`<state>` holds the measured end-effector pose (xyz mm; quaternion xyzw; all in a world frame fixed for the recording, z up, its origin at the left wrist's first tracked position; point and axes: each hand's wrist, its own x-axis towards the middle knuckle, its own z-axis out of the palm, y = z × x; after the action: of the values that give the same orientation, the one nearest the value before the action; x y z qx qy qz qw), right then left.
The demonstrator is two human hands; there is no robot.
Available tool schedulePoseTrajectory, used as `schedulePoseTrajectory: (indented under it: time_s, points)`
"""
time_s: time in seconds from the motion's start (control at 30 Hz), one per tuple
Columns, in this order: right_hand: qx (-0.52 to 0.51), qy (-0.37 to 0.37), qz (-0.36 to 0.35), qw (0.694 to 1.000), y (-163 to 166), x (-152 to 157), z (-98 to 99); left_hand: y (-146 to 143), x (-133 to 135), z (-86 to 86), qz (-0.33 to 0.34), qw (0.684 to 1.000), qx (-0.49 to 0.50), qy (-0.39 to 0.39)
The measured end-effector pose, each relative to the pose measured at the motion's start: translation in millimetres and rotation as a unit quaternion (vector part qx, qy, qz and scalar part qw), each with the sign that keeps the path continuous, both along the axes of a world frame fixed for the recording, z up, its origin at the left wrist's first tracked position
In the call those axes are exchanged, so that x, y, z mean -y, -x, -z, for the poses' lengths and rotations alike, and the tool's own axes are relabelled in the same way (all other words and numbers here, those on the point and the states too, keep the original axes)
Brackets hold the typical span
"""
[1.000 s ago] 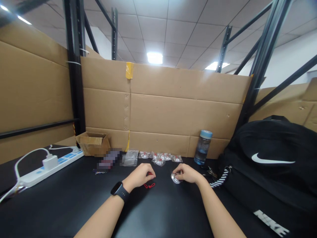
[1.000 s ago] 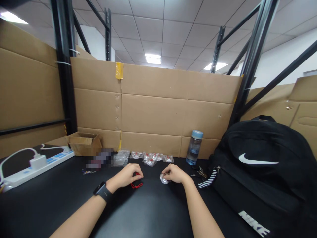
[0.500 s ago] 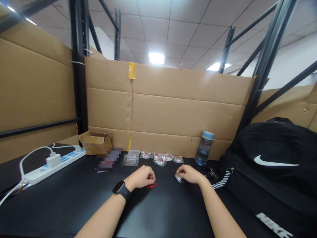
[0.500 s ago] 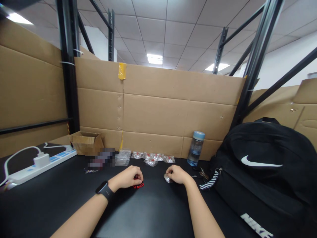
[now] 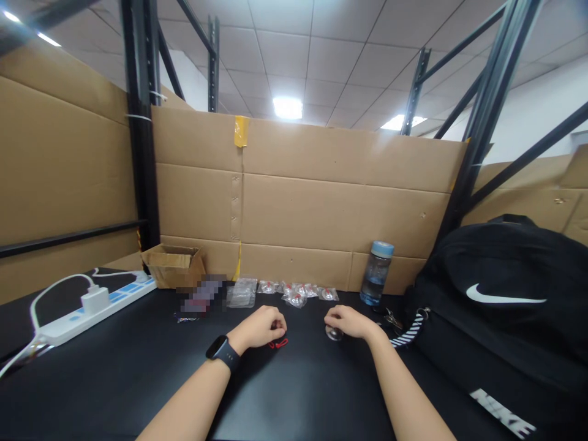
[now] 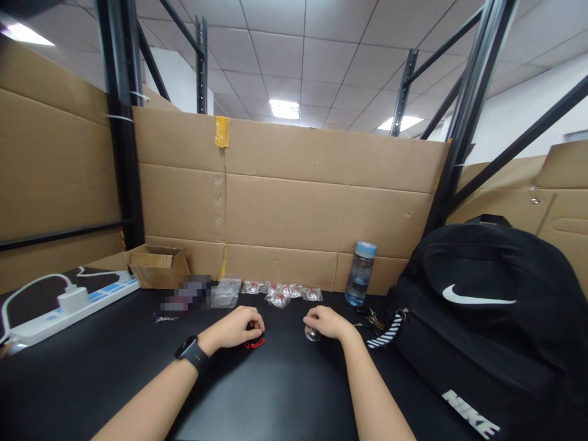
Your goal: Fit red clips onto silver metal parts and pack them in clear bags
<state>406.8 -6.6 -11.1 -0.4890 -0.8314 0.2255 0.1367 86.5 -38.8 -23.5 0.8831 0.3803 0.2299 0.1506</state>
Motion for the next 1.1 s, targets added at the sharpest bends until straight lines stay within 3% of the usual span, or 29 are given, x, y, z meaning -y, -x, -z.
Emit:
schedulePoseTrajectory:
  time_s: [0.17,0.3,0.4,0.47,0.67,1.1]
  points:
    - [0.025,0.017,0.021,0.999,-3,-2,3.6,0,0,2.3,-0.030,0.999,-0.007,-0.026]
    - [0.019,-0.086,0.016,0.996,9,2,2.7,-2,-5,13.8,-0.124,0.991,-0.024,-0.051]
    - [-0.017,-0.171,0.008,0.985,32,8,2.6,-4,-14,24.7,-0.174,0.983,-0.064,-0.011]
    - [0.011,-0.186,0.014,0.982,51,12,4.7,-6,-20,29.2,-0.188,0.978,-0.085,0.017]
    - [0.088,-0.162,-0.023,0.983,86,15,13.7,-7,-24,26.4,-0.183,0.980,-0.081,0.014]
    - [0.111,-0.173,-0.002,0.979,84,11,14.6,-3,-25,27.2,-0.157,0.984,-0.081,0.025]
